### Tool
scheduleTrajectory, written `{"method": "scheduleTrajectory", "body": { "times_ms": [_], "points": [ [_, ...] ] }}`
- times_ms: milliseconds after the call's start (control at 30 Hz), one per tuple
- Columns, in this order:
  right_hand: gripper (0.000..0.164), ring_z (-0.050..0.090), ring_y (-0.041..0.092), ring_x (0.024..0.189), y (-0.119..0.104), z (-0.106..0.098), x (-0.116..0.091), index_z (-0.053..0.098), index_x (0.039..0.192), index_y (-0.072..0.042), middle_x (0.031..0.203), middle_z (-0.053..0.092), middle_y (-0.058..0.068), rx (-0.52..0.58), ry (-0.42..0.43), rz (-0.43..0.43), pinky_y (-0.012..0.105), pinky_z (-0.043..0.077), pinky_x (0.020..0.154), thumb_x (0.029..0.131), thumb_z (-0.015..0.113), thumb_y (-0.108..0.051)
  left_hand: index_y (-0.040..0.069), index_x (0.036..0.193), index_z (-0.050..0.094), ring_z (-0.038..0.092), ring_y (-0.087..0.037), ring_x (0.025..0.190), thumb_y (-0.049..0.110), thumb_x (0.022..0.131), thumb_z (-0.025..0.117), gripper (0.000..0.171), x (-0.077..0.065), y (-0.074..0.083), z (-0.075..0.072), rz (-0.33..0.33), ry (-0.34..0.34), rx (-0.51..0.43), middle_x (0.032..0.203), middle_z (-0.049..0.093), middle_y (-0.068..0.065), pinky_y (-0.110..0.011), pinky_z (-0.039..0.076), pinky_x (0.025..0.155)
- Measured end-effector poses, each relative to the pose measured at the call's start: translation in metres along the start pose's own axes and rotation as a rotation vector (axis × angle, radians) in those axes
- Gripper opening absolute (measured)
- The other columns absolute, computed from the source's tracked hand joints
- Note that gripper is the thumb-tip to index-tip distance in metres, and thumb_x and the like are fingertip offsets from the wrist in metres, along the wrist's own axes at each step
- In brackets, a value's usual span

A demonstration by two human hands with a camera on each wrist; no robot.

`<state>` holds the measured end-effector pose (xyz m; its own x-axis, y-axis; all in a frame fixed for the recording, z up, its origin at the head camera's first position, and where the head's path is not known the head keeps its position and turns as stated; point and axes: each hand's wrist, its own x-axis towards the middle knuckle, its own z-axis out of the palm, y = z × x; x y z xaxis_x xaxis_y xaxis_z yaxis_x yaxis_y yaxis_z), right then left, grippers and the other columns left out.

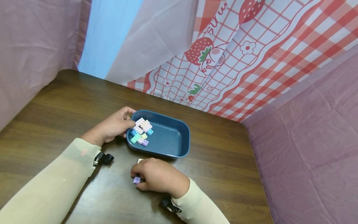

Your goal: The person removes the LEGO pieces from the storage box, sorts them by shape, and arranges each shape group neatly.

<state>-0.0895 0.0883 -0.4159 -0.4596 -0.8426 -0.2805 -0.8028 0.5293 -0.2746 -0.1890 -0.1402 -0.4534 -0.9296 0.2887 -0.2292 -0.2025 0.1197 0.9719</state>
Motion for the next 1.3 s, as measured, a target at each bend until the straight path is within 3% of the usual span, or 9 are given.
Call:
{"method": "scheduleTrajectory", "body": {
  "times_ms": [367,700,967,1300],
  "points": [
    [0.027,0.051,-0.005,0.079,0.0,-0.013,-0.011,0.071,0.112,-0.025,0.089,0.061,-0.014,0.055,0.087,0.006,0.008,0.042,0.068,0.089,0.082,-0.034,0.01,0.151,0.036,0.055,-0.019,0.064,0.01,0.097,0.06,0.059,-0.001,0.002,0.0,-0.007,0.001,0.002,0.101,0.055,-0.015,-0.032,0.054,0.051],
    [0.026,0.052,-0.003,0.08,0.004,-0.026,-0.019,0.072,0.109,-0.023,0.091,0.065,-0.009,0.069,0.176,-0.003,0.009,0.043,0.069,0.089,0.083,-0.036,0.009,0.15,0.036,0.056,-0.021,0.069,0.011,0.097,0.061,0.059,0.0,0.003,-0.001,-0.014,0.004,0.009,0.103,0.054,-0.016,-0.031,0.054,0.052],
    [0.027,0.06,0.002,0.083,0.02,-0.052,-0.021,0.073,0.11,-0.018,0.096,0.067,-0.009,0.095,0.223,-0.039,0.01,0.049,0.075,0.09,0.083,-0.032,0.008,0.151,0.035,0.055,-0.018,0.066,0.01,0.097,0.06,0.06,0.0,0.0,-0.002,0.007,-0.006,-0.009,0.1,0.054,-0.013,-0.03,0.053,0.051],
    [0.025,0.062,0.005,0.079,0.051,-0.08,-0.012,0.073,0.107,-0.023,0.095,0.066,-0.01,0.115,0.274,0.055,0.019,0.054,0.072,0.089,0.084,-0.034,0.008,0.149,0.036,0.055,-0.018,0.064,0.009,0.096,0.061,0.059,0.0,0.0,-0.001,0.006,-0.002,-0.012,0.098,0.055,-0.014,-0.029,0.053,0.05]
  ]
}}
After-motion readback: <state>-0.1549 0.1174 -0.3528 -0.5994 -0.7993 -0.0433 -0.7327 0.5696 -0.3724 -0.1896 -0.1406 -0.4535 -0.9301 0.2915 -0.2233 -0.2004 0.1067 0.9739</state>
